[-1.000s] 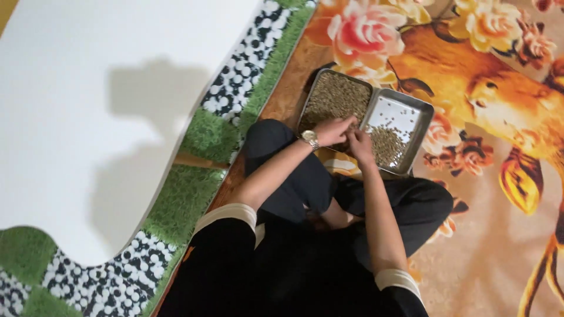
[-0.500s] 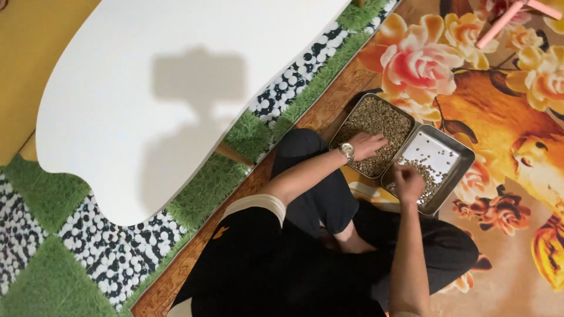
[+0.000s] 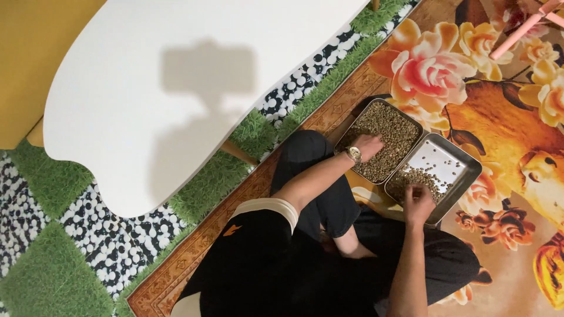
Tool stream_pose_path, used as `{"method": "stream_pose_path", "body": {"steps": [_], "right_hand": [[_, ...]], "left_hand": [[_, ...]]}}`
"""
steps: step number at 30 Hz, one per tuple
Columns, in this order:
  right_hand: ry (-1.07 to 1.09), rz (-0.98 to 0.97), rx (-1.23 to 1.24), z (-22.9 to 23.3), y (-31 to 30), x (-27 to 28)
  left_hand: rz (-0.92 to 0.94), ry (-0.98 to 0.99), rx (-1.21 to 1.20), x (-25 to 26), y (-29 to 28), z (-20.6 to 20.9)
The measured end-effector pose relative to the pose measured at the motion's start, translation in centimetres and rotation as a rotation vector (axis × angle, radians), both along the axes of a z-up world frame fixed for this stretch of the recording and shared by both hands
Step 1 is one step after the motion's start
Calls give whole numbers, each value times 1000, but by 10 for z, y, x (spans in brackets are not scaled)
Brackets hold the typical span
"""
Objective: Sorting green coffee beans by hand between two metal trays while sitting on the floor.
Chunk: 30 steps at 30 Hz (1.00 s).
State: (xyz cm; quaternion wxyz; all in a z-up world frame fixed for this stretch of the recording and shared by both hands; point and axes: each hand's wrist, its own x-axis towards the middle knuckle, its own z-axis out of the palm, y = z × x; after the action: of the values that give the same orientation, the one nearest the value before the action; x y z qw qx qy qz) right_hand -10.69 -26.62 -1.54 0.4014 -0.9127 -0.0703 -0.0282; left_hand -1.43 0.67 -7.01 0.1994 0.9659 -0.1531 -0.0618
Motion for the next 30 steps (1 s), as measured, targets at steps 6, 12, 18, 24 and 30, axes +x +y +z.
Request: {"method": "stream_pose_path", "body": {"steps": [6,12,18,24,30], "right_hand": [[-127,169,-214,40,55,24],[-120,271,-553,50,101,47],[-91,292,-669,6,106,53],[-63,274,-580,8,108,50],[-44,223,-344,-9,98,59]], "left_hand": [[61,24,-120,-8,4,11],[89,-64,-64,-5,5,10],[119,-105,30,-10,1,10],[332,157,-542,-18,1,38],[216,2,-229,-26,7,51]]}}
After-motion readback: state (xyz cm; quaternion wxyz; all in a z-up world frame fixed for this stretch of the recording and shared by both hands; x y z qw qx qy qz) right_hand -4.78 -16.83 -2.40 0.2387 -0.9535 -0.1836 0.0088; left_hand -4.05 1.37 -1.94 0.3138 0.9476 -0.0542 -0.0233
